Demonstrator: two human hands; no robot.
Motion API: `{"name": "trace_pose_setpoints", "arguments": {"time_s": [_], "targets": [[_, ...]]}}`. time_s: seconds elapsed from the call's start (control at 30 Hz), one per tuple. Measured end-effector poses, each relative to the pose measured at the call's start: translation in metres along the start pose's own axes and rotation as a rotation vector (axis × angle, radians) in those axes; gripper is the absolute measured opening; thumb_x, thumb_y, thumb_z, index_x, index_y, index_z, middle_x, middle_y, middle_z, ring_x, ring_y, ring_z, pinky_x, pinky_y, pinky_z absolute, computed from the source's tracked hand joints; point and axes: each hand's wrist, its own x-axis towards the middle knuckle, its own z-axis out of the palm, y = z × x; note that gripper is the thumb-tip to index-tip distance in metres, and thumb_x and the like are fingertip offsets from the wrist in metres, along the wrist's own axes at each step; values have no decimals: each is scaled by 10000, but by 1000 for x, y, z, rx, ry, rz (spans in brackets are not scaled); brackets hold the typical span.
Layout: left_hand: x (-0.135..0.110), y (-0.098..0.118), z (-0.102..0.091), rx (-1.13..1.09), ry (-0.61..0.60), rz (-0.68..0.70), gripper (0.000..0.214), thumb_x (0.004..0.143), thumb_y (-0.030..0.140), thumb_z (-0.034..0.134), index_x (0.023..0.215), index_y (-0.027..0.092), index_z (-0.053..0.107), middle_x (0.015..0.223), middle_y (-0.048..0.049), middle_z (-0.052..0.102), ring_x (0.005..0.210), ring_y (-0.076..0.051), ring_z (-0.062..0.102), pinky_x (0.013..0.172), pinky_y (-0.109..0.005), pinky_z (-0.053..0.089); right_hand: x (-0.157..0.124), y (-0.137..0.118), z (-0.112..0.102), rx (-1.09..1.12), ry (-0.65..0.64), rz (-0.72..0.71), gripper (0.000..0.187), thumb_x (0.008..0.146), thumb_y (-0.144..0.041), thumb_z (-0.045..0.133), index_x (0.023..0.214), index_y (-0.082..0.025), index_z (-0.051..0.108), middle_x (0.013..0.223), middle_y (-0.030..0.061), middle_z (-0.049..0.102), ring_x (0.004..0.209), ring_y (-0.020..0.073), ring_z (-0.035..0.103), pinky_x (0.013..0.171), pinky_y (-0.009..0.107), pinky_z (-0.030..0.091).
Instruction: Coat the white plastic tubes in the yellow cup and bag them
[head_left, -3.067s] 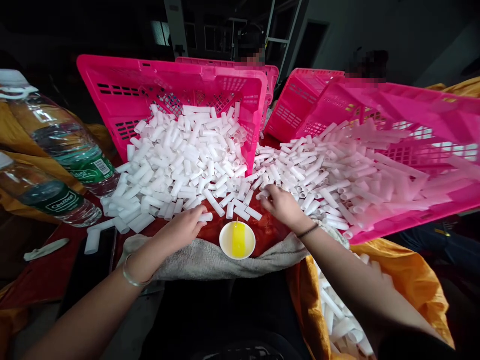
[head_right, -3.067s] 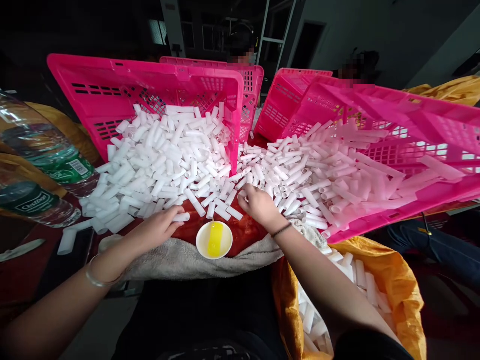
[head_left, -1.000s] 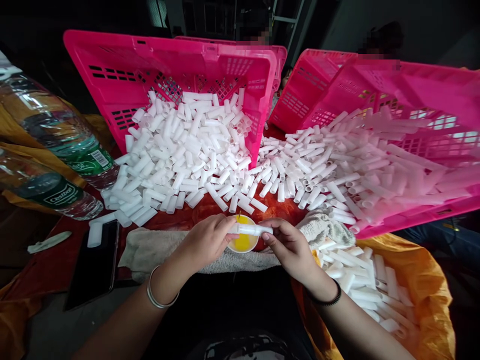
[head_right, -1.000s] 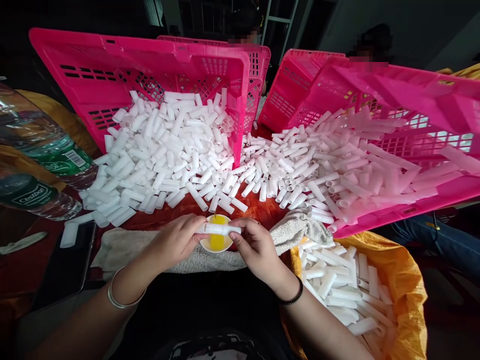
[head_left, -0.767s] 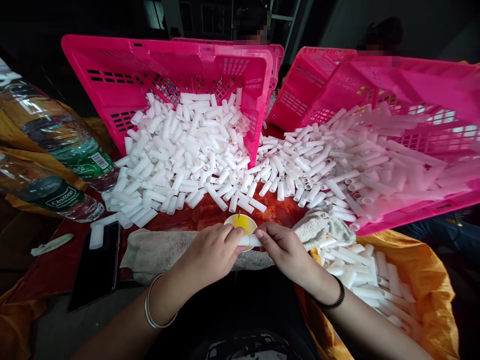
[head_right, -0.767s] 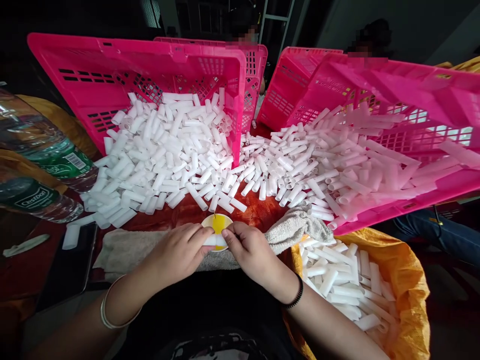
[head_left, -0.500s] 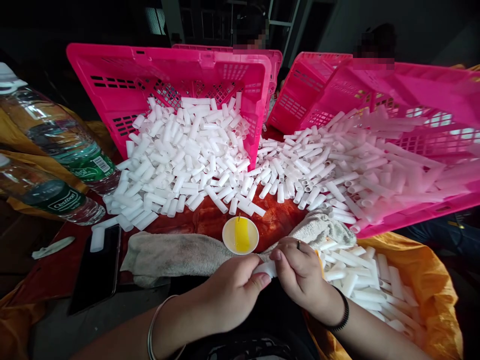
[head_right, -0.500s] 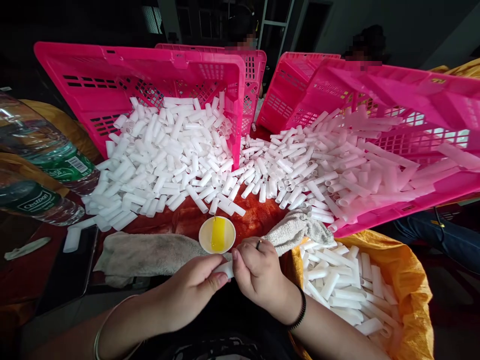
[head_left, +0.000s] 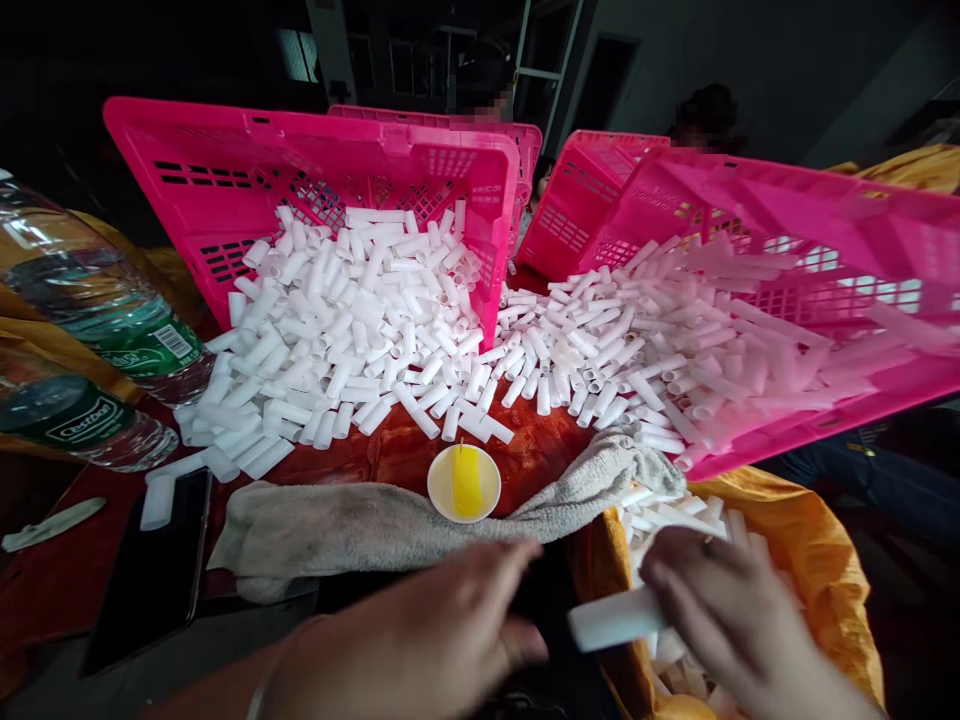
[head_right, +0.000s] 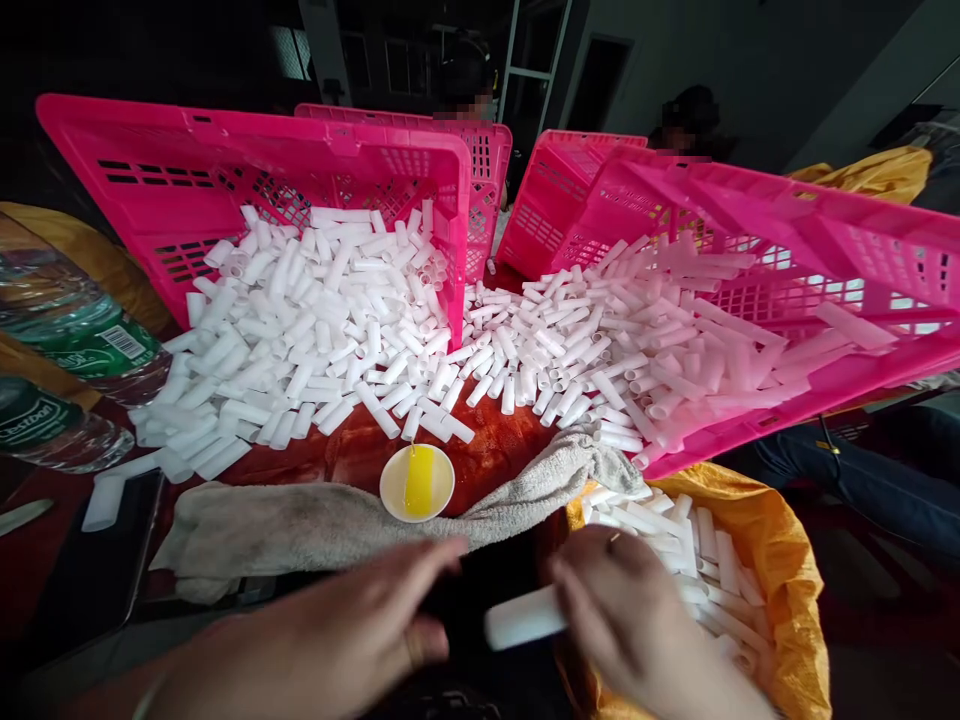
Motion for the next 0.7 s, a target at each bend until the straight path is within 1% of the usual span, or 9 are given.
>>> {"name": "trace_pose_setpoints", "arguments": {"time_s": [0.07, 0.1, 0.17, 0.27, 0.3, 0.37, 0.43, 0.57, 0.7], "targets": [[3, -41, -29, 278, 381, 9, 390, 978, 293, 421, 1349, 246, 534, 1154, -129, 664, 996, -285, 642, 879, -450, 551, -11, 29, -12, -208, -163, 279, 194, 905, -398, 586, 776, -257, 617, 632, 51, 675, 489, 209, 617, 467, 342, 464], [8, -63, -45, 404, 486, -27, 375, 974, 245, 389, 1296, 232, 582, 1155, -137, 656, 1042, -306, 629, 915, -492, 536, -10, 43, -12, -311, -210, 388, 235, 862, -473, 631, 827, -242, 651, 681, 75, 697, 542, 242, 651, 500, 360, 482], [24, -101, -72, 567, 487, -31, 348, 947, 193, 394, 1167, 207, 663, 1074, -124, 653, 1012, -301, 633, 922, -501, 535, 11, 65, 2, -438, -277, 474, 348, 858, -517, 633, 984, -195, 677, 827, 125, 725, 724, 300, 704, 618, 386, 521], [55, -131, -92, 661, 353, 46, 337, 892, 127, 462, 1117, 225, 694, 1101, -93, 624, 1034, -264, 620, 954, -463, 527, 78, 84, 41, -493, -331, 414, 249, 989, -255, 457, 1072, -155, 669, 980, 156, 716, 849, 264, 703, 711, 343, 509], [63, -134, -93, 682, 326, 58, 319, 874, 119, 500, 1088, 236, 705, 1092, -81, 620, 1034, -256, 615, 952, -452, 527, 102, 89, 54, -537, -352, 369, 267, 981, -154, 427, 1117, -135, 656, 1039, 176, 703, 885, 260, 696, 731, 336, 500], [74, -134, -91, 710, 304, 64, 260, 842, 120, 573, 1011, 249, 724, 1049, -63, 618, 1026, -247, 607, 945, -441, 527, 139, 97, 73, -548, -381, 311, 287, 961, -97, 444, 1160, -126, 648, 1113, 194, 682, 954, 272, 677, 765, 336, 484], [74, -132, -86, 722, 322, 68, 210, 828, 141, 625, 976, 252, 724, 1057, -61, 621, 1056, -257, 592, 973, -462, 508, 154, 103, 81, -535, -414, 251, 263, 964, -113, 467, 1138, -138, 663, 1104, 175, 686, 1000, 275, 658, 802, 333, 471], [49, -129, -78, 650, 398, 94, 202, 884, 209, 585, 1070, 234, 660, 1140, -87, 646, 1107, -276, 594, 1001, -481, 488, 136, 99, 86, -520, -396, 192, 323, 1023, -213, 382, 1213, -129, 630, 1082, 161, 678, 939, 259, 661, 797, 334, 471], [25, -126, -69, 464, 412, 7, 201, 922, 253, 491, 1093, 234, 594, 1058, -79, 702, 980, -262, 670, 865, -420, 562, 121, 80, 97, -413, -395, 177, 419, 968, -85, 382, 1342, -154, 559, 1207, 151, 633, 921, 218, 676, 805, 304, 480]]}}
